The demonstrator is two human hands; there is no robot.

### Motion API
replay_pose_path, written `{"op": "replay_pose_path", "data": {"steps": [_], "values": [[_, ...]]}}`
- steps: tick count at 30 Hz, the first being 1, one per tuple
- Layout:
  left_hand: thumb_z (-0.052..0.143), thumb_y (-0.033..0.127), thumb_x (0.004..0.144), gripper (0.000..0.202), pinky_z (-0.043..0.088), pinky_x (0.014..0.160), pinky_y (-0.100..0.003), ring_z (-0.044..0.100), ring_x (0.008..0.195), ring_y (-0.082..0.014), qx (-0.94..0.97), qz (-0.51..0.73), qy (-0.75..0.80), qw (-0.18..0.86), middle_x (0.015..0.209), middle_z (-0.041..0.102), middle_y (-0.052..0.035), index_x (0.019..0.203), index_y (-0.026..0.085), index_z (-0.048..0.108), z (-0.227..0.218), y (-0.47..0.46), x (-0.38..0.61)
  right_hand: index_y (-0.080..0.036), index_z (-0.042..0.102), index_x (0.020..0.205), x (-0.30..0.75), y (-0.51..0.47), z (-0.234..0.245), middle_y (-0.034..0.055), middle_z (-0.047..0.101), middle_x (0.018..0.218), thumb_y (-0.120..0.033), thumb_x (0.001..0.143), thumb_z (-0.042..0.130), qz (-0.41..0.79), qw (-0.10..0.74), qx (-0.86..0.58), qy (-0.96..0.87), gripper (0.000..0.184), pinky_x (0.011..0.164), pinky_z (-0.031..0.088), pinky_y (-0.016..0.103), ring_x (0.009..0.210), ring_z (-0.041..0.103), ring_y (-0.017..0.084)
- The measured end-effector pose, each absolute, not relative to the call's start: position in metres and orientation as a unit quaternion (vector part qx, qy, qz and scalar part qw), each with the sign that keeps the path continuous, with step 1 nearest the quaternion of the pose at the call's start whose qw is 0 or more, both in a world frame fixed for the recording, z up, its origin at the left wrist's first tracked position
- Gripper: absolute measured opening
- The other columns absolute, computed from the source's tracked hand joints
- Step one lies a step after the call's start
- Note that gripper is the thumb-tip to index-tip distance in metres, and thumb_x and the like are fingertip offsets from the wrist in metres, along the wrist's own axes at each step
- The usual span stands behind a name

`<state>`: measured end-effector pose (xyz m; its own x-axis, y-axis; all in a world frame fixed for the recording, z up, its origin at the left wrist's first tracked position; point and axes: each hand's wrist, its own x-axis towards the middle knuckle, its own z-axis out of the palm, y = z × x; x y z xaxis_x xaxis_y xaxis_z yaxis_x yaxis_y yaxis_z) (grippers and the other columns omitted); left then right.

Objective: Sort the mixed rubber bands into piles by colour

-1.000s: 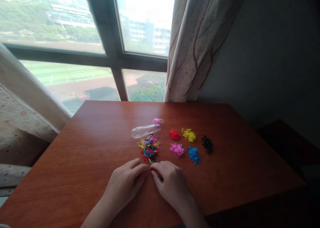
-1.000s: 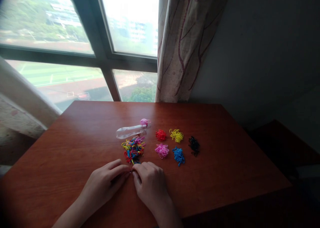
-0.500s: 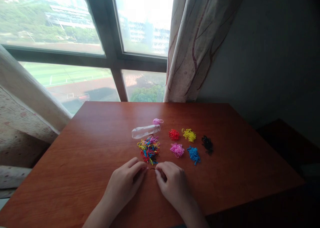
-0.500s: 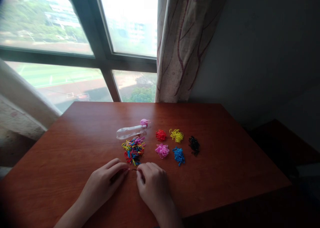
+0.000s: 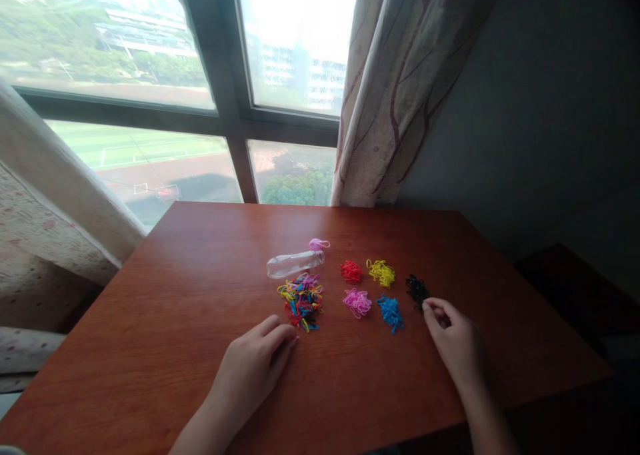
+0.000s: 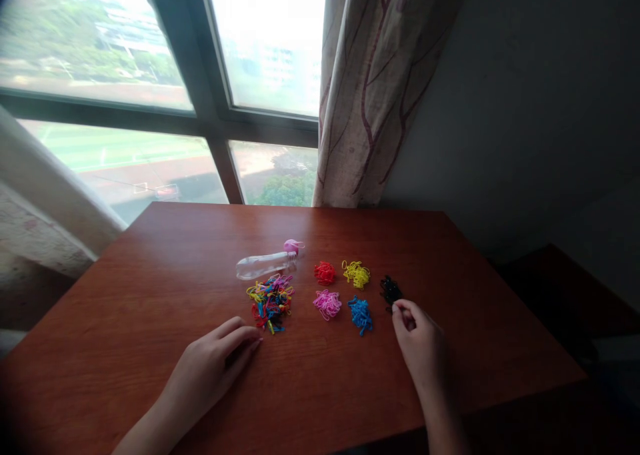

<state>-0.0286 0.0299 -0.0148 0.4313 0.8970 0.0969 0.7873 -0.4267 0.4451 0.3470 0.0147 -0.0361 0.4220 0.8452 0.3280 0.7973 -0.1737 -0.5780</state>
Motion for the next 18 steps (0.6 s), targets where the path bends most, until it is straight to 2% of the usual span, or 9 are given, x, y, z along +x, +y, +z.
{"op": "replay_pose_path", "data": {"steps": [9, 18], "values": [[0.041, 0.029, 0.098, 0.026, 0.048, 0.065, -0.023, 0.068, 0.077, -0.0159, 0.830, 0.152, 0.507, 0.173, 0.091, 0.067, -0.0010, 0.095, 0.026, 0.067, -0.014, 0.029, -0.029, -0.018, 0.073, 0.086, 0.363, 0.022, -0.044, 0.0066, 0.069, 0.073, -0.053, 0.079, 0.052, 0.026, 0.337, -0.782, -0.523, 0.041, 0.061, 0.048, 0.028, 0.064, 0.064, 0.021], [0.043, 0.032, 0.097, 0.025, 0.048, 0.064, -0.022, 0.066, 0.075, -0.0147, 0.824, 0.167, 0.509, 0.184, 0.089, 0.066, -0.0014, 0.094, 0.025, 0.067, -0.011, 0.028, -0.028, -0.019, 0.073, 0.086, 0.345, 0.008, -0.035, 0.0046, 0.069, 0.071, -0.052, 0.084, 0.055, 0.013, 0.361, -0.763, -0.536, 0.038, 0.058, 0.048, 0.026, 0.061, 0.064, 0.018]]}}
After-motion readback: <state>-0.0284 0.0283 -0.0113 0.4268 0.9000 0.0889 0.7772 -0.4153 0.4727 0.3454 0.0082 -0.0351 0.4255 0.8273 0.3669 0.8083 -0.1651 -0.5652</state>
